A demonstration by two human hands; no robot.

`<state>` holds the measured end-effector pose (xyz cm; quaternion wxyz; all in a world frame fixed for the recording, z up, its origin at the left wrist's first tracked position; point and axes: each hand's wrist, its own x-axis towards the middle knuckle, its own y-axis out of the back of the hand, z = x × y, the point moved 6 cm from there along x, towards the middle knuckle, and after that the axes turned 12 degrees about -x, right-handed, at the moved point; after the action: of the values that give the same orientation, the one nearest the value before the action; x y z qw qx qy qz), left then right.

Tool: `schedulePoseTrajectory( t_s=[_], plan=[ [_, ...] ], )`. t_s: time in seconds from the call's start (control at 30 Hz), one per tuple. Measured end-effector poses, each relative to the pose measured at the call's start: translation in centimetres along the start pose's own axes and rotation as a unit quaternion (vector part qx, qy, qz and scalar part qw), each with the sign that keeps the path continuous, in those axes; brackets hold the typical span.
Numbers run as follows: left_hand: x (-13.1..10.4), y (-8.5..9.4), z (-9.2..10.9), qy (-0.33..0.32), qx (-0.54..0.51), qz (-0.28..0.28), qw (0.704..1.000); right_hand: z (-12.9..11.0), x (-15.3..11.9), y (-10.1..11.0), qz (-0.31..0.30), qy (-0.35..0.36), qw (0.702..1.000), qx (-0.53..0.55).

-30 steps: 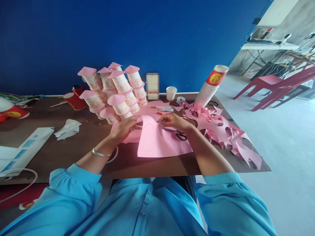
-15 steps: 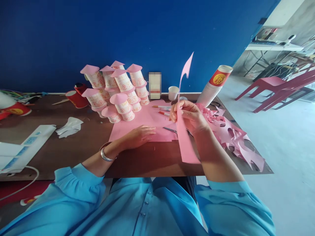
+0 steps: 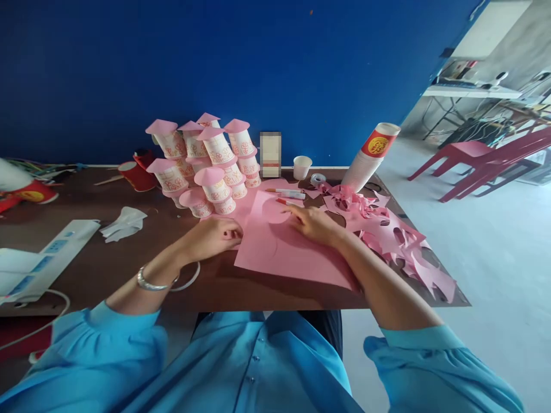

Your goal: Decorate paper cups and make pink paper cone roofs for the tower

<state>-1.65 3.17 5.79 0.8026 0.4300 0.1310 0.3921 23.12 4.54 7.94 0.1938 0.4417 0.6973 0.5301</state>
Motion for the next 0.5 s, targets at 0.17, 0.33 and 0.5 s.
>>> schedulePoseTrajectory(
  t_s=[0.17,0.33,0.5],
  plan=[
    [-4.4,4.6,-3.7,0.167,-0.021,0.111,0.98,-0.1,0.8,-6.7,-0.083,0.005,0.982,-0.17],
    [-7.9,7.0,-9.2,0.265,0.052,0.256,0.928,-0.5,1.8,-7.1,-0.076,0.032,0.974,-0.21],
    [-8.4,6.7,-12.9,0.303,0.025,0.31,0.901,-0.4,2.2,-6.0,-0.05,0.023,0.969,-0.242]
  ],
)
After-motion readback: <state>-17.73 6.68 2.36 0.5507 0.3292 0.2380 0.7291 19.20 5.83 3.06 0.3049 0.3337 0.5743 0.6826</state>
